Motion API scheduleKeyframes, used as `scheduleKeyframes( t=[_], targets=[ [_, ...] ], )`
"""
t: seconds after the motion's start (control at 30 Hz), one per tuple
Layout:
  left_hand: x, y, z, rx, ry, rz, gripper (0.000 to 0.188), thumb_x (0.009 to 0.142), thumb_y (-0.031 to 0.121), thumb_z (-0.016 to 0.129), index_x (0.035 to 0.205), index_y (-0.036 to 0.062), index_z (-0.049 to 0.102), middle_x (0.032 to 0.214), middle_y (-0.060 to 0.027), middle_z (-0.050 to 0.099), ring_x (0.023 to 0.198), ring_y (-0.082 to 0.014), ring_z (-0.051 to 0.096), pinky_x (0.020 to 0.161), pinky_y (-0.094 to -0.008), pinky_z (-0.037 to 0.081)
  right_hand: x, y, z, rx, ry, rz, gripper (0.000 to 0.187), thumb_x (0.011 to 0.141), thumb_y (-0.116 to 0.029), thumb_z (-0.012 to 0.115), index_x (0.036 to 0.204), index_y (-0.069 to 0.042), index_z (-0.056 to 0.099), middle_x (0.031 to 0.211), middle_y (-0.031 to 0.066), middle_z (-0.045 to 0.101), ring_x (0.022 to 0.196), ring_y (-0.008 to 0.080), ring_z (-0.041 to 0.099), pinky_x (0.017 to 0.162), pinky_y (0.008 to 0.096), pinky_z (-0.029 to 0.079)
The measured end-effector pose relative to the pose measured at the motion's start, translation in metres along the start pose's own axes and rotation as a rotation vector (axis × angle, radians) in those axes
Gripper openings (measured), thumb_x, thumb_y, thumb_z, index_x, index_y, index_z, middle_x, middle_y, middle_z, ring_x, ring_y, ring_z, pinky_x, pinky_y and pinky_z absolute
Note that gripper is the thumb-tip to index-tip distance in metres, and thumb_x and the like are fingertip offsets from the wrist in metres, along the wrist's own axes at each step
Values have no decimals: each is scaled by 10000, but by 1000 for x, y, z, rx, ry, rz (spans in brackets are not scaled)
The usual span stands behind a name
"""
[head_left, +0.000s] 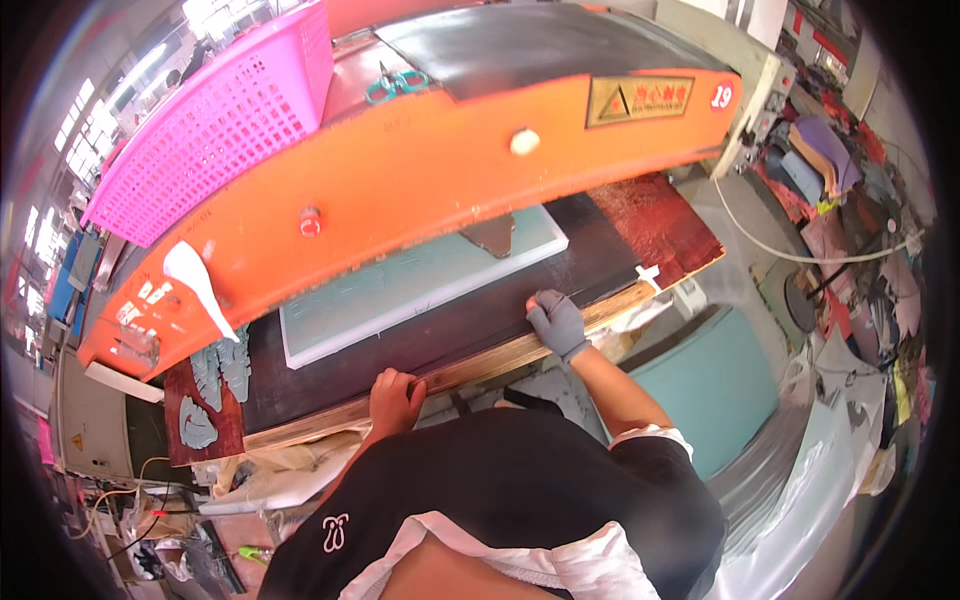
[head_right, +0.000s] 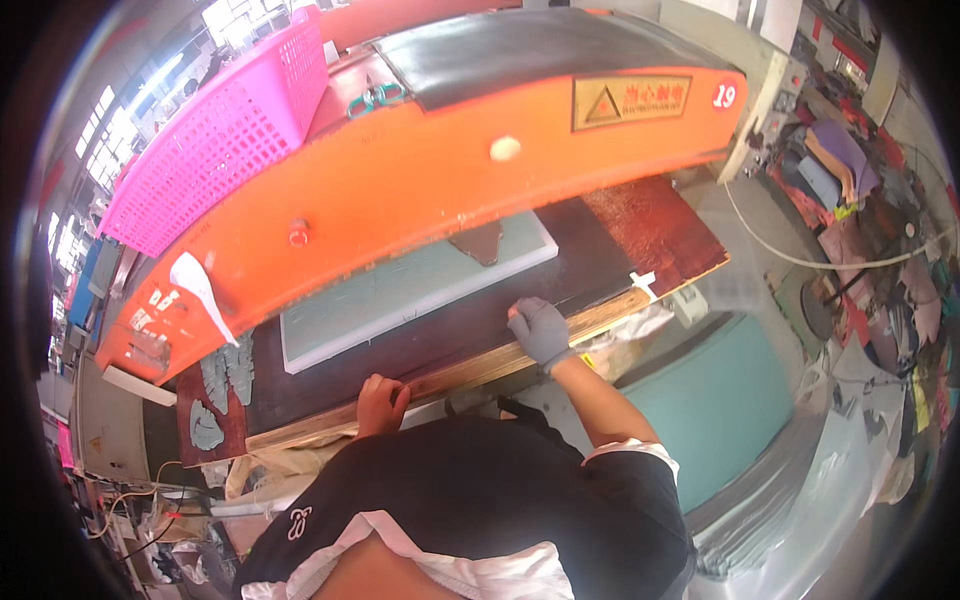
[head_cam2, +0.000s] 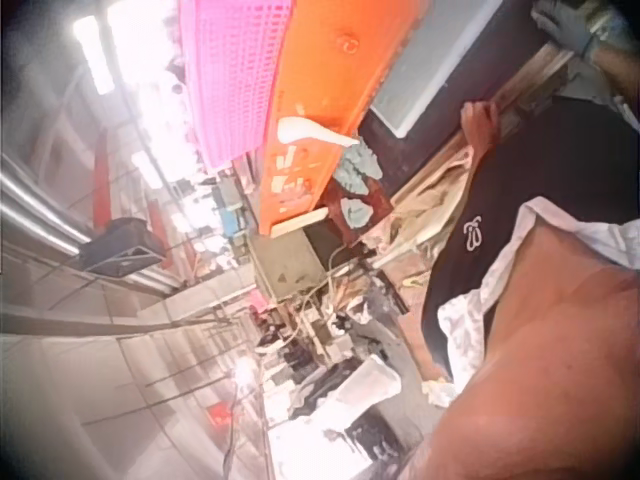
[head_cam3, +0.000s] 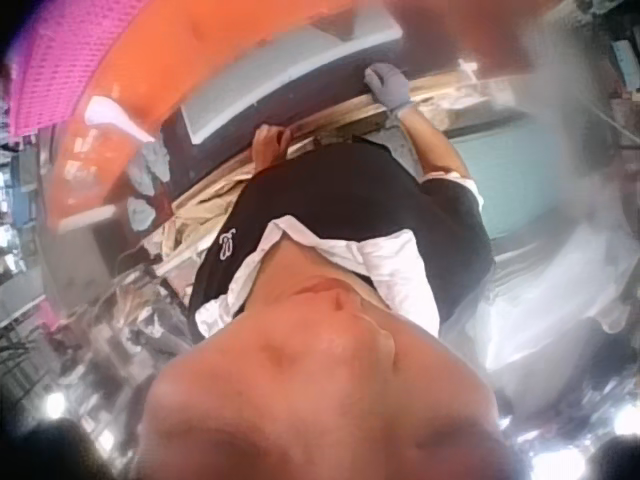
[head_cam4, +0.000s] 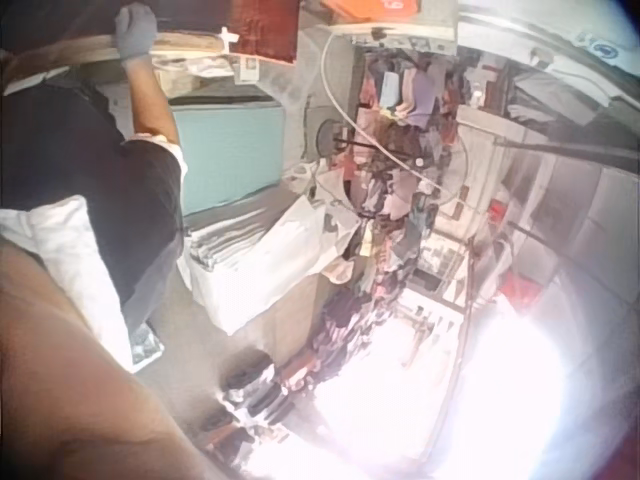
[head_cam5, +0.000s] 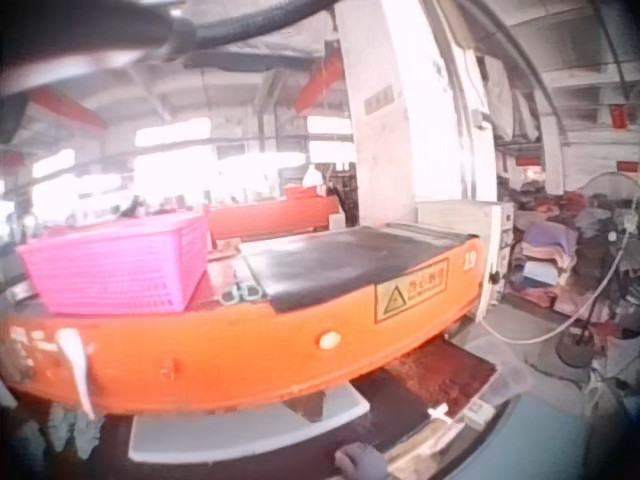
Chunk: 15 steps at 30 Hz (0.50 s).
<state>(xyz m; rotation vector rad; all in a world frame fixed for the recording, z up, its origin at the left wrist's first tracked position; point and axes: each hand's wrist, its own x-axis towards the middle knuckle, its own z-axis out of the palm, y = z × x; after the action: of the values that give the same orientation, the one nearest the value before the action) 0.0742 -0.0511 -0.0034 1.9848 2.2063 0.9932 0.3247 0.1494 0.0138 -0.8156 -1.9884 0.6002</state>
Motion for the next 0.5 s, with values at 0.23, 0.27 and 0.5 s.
scheduleKeyframes(
  t=[0.23,0.27,0.5],
  targets=[
    [-8,-3,13,124,263,-3,153,736,165,661,643,77,578,713,-90,514,706,-290,535,612,-407,446,127,-36,-47,-74,219,-78,163,888,-200,508,838,-55,563,753,169,565,708,378,558,614,435,444],
    [-5,-6,13,136,271,-6,150,734,163,660,643,77,578,714,-89,514,706,-291,535,612,-408,448,131,-37,-50,-17,171,-92,160,887,-201,509,855,-52,559,758,175,560,712,380,557,615,437,444],
    [16,-16,18,279,257,-17,162,720,154,629,625,87,516,710,-94,491,702,-304,523,583,-417,448,28,-7,-22,-150,15,-384,210,787,-234,651,889,-62,588,744,114,575,701,320,564,648,411,449]
  ],
)
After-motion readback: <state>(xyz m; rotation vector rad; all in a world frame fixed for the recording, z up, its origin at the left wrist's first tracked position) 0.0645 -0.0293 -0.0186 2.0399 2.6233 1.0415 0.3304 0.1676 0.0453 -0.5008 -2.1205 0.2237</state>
